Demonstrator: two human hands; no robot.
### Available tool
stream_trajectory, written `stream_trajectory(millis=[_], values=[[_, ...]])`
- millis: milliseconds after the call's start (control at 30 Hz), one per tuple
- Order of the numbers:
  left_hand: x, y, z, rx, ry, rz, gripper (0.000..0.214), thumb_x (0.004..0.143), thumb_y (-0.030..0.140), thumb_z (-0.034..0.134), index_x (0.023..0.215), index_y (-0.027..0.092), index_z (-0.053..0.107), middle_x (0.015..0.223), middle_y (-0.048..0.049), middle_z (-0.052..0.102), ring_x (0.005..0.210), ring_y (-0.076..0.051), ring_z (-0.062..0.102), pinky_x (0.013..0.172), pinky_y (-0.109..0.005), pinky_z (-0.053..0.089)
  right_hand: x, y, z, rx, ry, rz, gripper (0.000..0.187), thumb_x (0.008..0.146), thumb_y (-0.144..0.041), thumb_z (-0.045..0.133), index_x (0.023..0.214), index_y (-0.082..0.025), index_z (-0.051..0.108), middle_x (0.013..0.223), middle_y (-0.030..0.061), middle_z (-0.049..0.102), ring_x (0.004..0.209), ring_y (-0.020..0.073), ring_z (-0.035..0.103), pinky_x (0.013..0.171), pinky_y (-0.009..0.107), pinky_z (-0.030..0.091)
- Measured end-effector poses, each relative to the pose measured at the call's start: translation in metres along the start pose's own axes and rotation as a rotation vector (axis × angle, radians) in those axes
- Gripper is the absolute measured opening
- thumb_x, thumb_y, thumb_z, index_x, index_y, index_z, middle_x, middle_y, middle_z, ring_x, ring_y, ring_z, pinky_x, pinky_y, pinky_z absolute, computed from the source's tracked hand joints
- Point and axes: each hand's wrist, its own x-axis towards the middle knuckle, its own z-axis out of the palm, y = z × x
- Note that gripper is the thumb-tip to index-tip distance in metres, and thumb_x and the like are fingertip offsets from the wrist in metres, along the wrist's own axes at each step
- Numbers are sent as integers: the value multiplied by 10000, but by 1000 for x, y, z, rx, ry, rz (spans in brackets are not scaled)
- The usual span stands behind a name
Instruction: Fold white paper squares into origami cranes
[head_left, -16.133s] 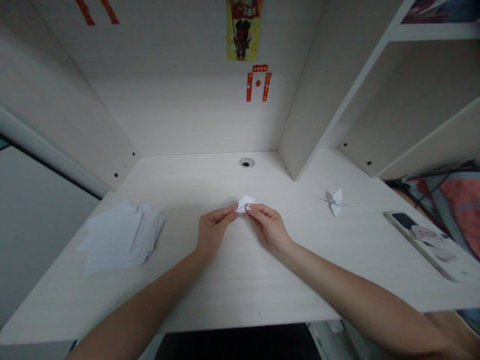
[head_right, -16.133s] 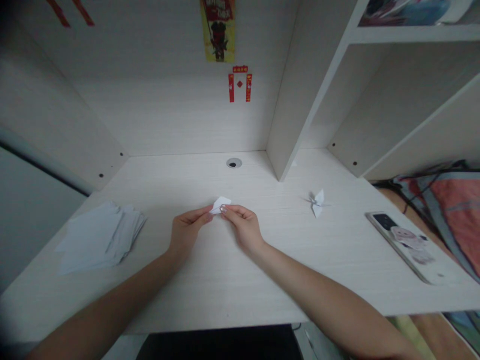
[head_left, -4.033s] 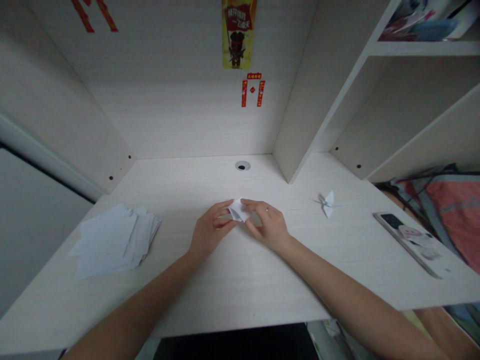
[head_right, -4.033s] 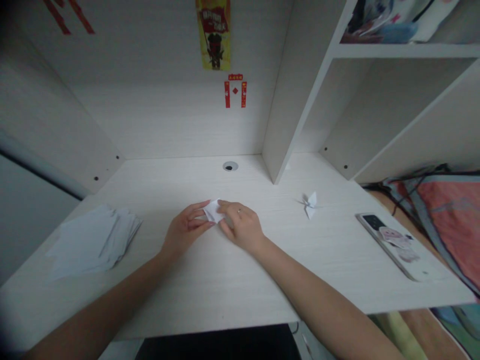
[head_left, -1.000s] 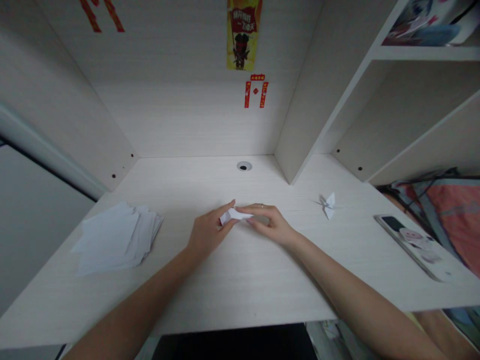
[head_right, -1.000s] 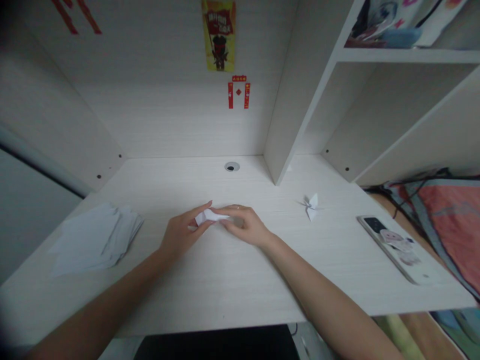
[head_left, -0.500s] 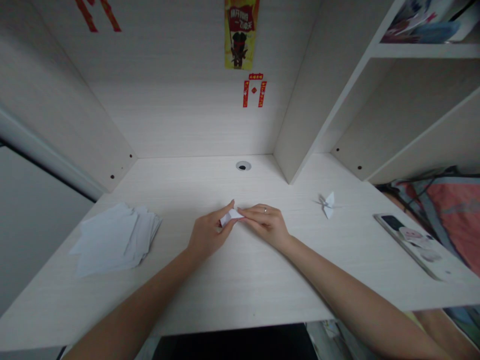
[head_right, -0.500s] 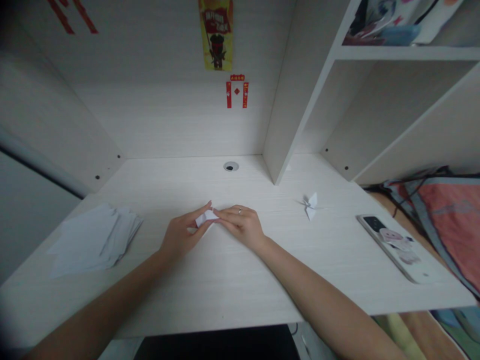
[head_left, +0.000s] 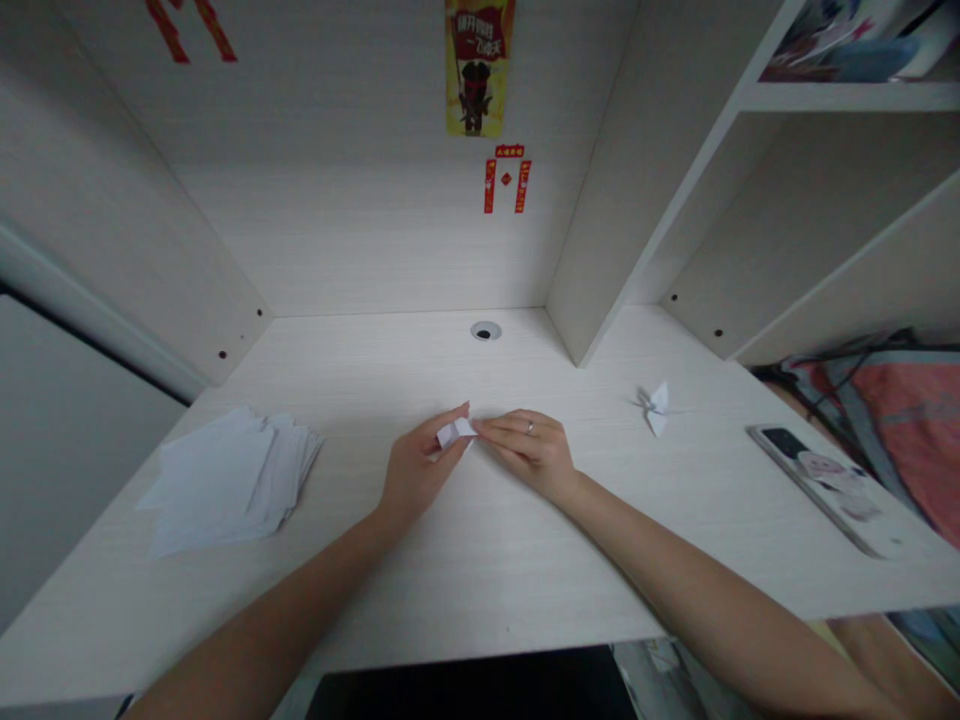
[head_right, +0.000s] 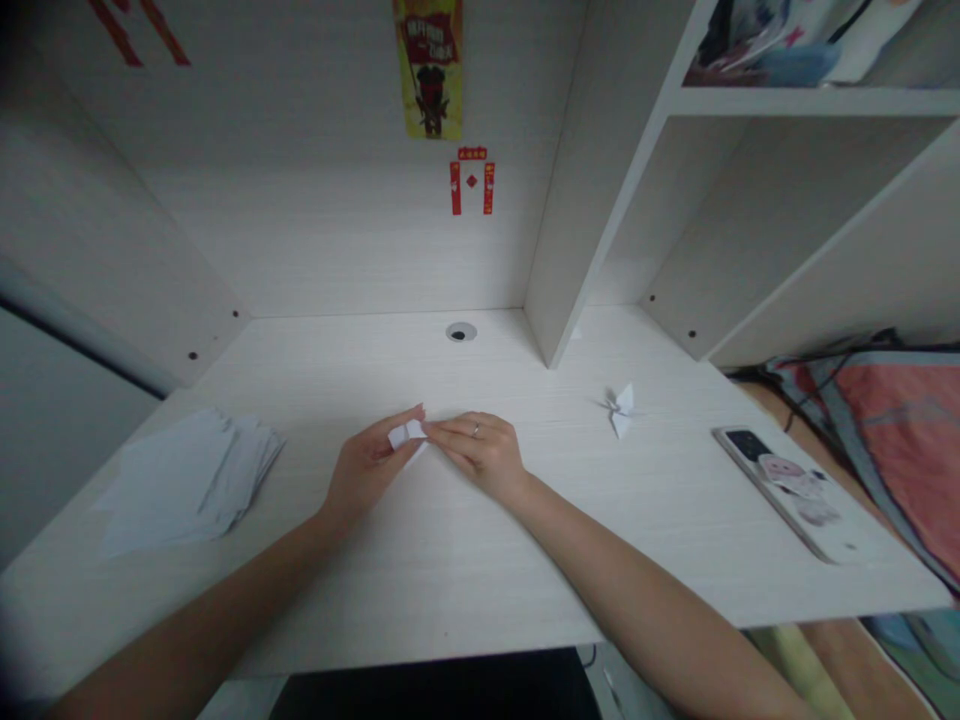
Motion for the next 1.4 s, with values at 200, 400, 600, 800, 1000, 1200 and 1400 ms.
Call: stream_trajectory(millis=[200, 400, 600, 800, 1000, 1200, 1400], values=[[0, -4, 0, -55, -31, -13, 398, 742, 306, 614, 1131, 219, 607, 1136, -51, 644, 959, -198, 624, 835, -298, 489, 1, -3, 0, -47, -27, -34, 283, 831, -181, 564, 1091, -270, 633, 945, 20, 715, 839, 156, 662, 732, 296, 530], [3, -3, -3, -41, -7, 7, 381, 755, 295, 589, 1128, 217, 598, 1095, -40, 661, 902, -174, 631, 788, -266, 492, 0, -1, 1, 7, 42, 61, 304, 809, -173, 597, 1098, -261, 628, 911, 21, 721, 815, 155, 665, 753, 297, 529], [6, -6, -4, -37, 12, 2, 391, 750, 311, 603, 1126, 204, 605, 1082, -53, 668, 929, -187, 629, 801, -274, 492, 0, 3, -4, -68, 50, 13, 276, 812, -174, 597, 1072, -255, 641, 886, 15, 727, 793, 150, 672, 736, 288, 525], [8, -6, -2, -74, 16, -31, 424, 726, 308, 630, 1133, 190, 604, 1078, -61, 673, 932, -181, 637, 805, -277, 503, 3, 6, -11, -280, 3, -195, 328, 805, -175, 611, 1128, -234, 606, 941, 18, 718, 826, 153, 662, 740, 283, 519], [8, 0, -1, -64, 41, -60, 432, 715, 301, 639, 1129, 180, 605, 1072, -64, 677, 899, -173, 650, 766, -262, 522, 1, 10, -13, -343, -38, -235, 364, 826, -164, 583, 1181, -242, 564, 998, 24, 703, 869, 158, 653, 761, 292, 514], [7, 0, -2, 19, 69, -26, 421, 724, 298, 625, 1128, 181, 607, 1071, -60, 677, 893, -170, 654, 769, -266, 529, 0, 12, -12, -394, -88, -240, 364, 836, -165, 571, 1191, -241, 553, 1033, 22, 692, 882, 157, 645, 770, 302, 509], [6, -1, -3, 99, 79, -6, 391, 734, 297, 609, 1112, 194, 615, 990, -24, 704, 792, -153, 667, 692, -244, 538, 1, 10, -13, -419, -127, -231, 335, 843, -173, 562, 1172, -233, 570, 1036, 36, 690, 890, 166, 644, 774, 316, 508]])
